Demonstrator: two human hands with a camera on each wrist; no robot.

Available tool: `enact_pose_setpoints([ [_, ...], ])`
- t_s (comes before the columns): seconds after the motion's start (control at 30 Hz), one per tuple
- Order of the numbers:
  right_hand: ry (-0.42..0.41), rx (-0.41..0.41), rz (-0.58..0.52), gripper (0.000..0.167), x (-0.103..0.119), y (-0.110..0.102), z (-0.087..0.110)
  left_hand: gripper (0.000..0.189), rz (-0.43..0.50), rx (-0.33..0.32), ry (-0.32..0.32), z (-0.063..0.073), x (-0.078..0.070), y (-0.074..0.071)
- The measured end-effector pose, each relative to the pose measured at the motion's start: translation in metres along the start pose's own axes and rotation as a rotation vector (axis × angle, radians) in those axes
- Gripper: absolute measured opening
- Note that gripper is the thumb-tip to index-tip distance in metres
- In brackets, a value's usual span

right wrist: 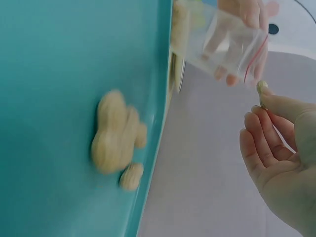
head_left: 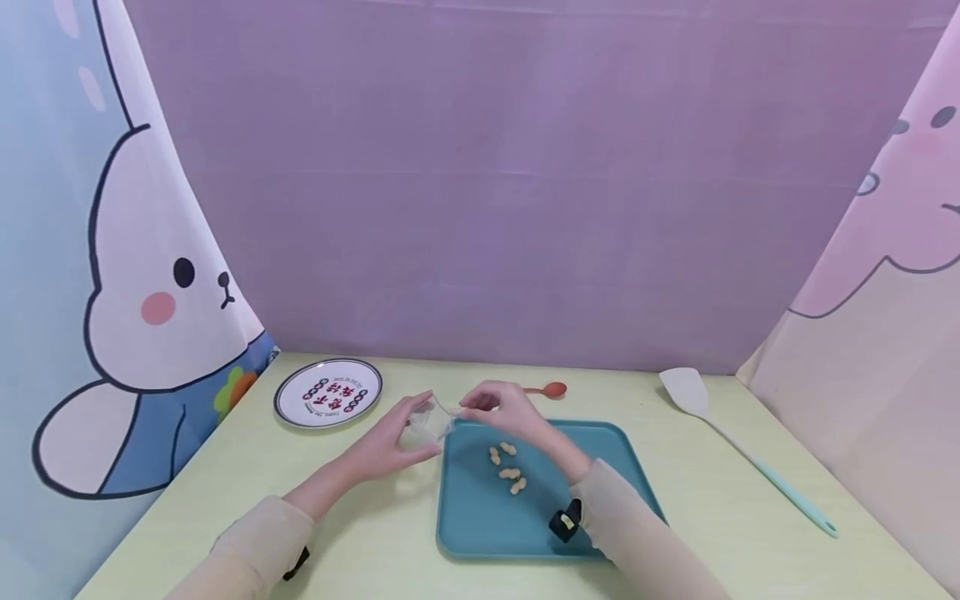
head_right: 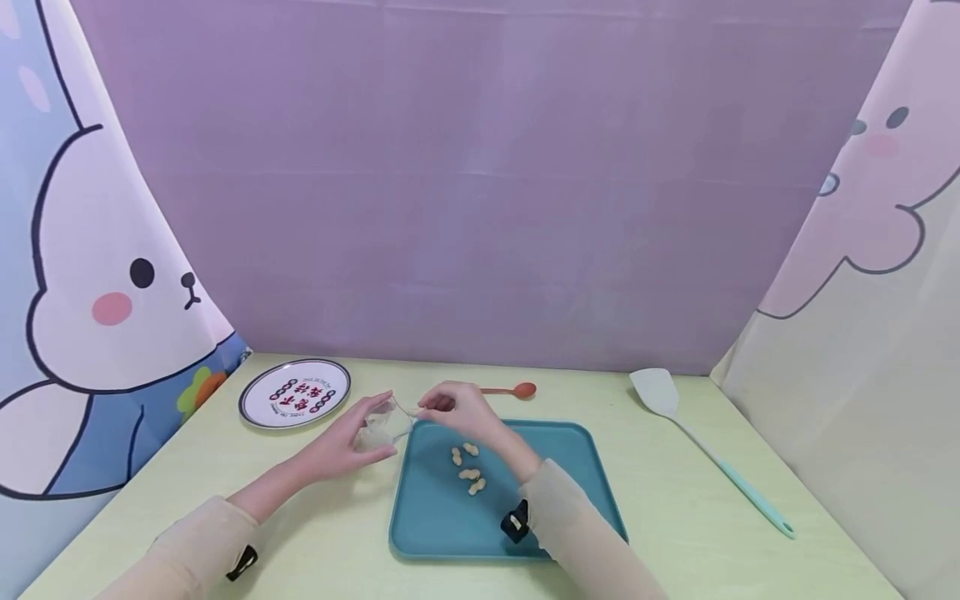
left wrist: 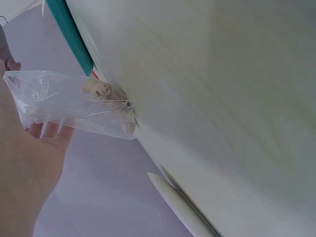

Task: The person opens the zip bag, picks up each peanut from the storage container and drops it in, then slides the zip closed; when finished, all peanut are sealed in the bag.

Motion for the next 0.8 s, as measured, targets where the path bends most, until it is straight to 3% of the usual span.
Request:
enact_pose_setpoints([
  [0.1,-0.008,0.012,-0.011,0.019,0.026,0.003,-0.002,0.084,-0.002,-0.002,0.008,0.0,0.0,0.0],
  [0.2,-0.001,0.02,-0.023,0.018,0.027,0.011,-0.004,0.084,-0.003,-0.004,0.014,0.0,-0.001,0.0],
  [0.47,0.02,0.021,-0.049,0.021,-0.008,0.032,-0.01,0.084,0.003,0.003,0.017,-0.001,-0.001,0.002],
  [0.8,0.018,0.014,-0.042,0.021,-0.016,0.025,-0.006,0.084,0.01,0.018,0.01,0.0,0.0,0.002],
])
Point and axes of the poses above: each hand's wrist, its own z-axis away from the middle knuckle, its own y-axis out of the palm, x = y × z, the point moved 10 cm from there along -z, towards the middle knuckle, and after that the axes turned 1 degree about -y, right-handed, at the moved point
